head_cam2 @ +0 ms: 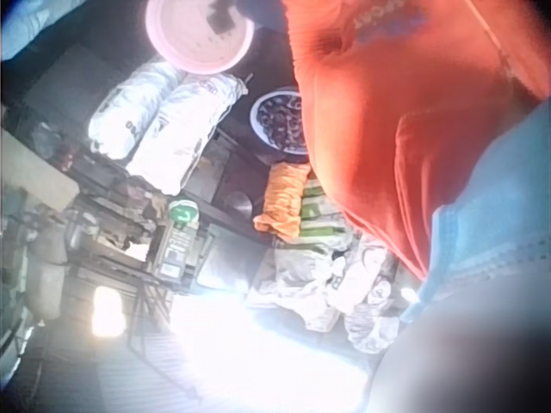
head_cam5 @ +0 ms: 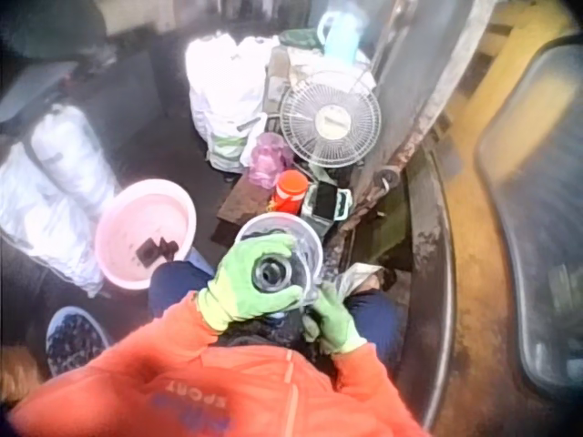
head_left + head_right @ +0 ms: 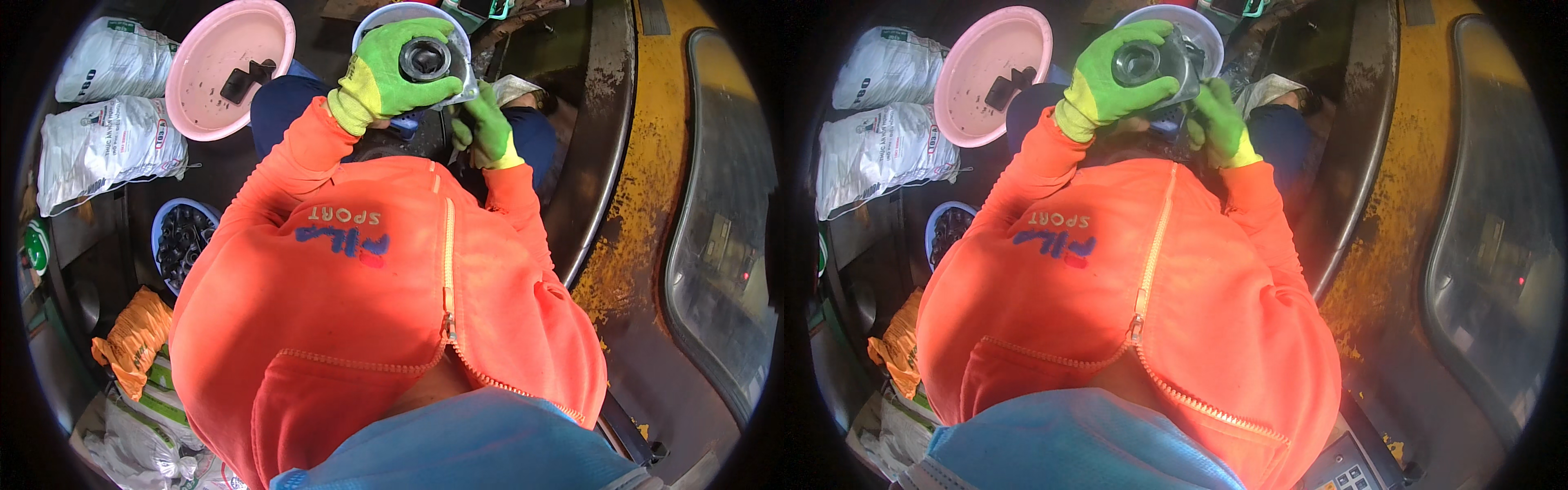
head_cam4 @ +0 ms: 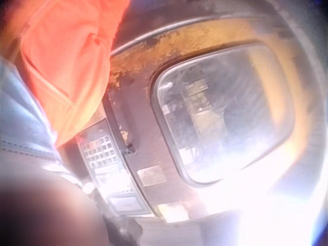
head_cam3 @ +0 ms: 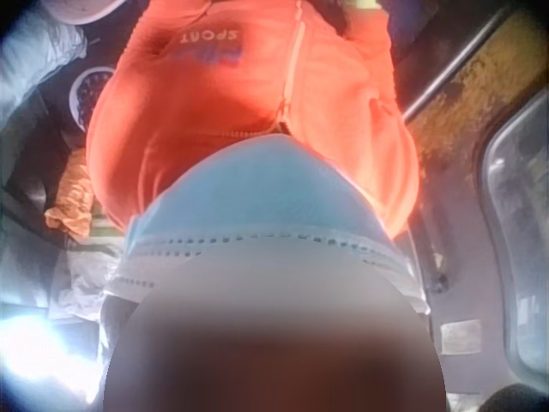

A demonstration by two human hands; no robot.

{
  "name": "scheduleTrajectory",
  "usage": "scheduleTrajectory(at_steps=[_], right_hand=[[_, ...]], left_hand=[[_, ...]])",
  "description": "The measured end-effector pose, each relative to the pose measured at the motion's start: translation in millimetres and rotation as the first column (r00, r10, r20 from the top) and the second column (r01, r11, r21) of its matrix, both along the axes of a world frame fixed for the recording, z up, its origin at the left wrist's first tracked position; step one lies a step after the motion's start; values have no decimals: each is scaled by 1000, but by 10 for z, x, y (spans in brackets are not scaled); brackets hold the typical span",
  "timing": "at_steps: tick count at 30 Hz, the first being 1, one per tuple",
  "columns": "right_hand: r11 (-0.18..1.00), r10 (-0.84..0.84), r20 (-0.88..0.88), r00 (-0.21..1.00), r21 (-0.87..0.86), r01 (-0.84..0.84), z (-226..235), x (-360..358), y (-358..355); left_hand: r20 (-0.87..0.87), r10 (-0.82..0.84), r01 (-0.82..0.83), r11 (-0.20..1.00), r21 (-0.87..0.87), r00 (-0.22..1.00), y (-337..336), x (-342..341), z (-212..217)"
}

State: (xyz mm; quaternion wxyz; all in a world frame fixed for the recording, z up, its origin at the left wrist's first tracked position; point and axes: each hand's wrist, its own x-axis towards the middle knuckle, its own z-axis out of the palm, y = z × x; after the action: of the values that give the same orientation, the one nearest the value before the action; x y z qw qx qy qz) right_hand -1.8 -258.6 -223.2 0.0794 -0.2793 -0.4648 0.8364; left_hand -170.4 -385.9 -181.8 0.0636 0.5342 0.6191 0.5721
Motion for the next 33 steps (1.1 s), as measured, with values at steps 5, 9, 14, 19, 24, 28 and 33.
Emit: scheduleTrajectory(at_steps=[5,9,14,19,24,28,33], right_hand=[[954,72,-179,981,299,-15,-163,10,-224],[772,22,-453,891,574,273,-62,-190,-326],[706,84,-377,922,676,212,221,-265,-319],[680,142,-347,927,715,163,345,-267,-310],[534,398,-264,879,845,12,393,-138,-167],[257,521,-182,834,965,50,312,-64,-82],[389,567,-78,820,903,-183,189,21,-29]], left_hand=[[96,-53,47,997,63,994,58,143,-77],[172,-106,73,979,191,979,116,256,-47],[119,-137,113,975,190,983,73,380,63],[148,-245,224,964,144,958,3,367,182],[126,-443,430,895,120,887,0,239,238],[126,-604,594,797,111,787,44,179,229],[170,-749,745,660,98,641,121,139,205]])
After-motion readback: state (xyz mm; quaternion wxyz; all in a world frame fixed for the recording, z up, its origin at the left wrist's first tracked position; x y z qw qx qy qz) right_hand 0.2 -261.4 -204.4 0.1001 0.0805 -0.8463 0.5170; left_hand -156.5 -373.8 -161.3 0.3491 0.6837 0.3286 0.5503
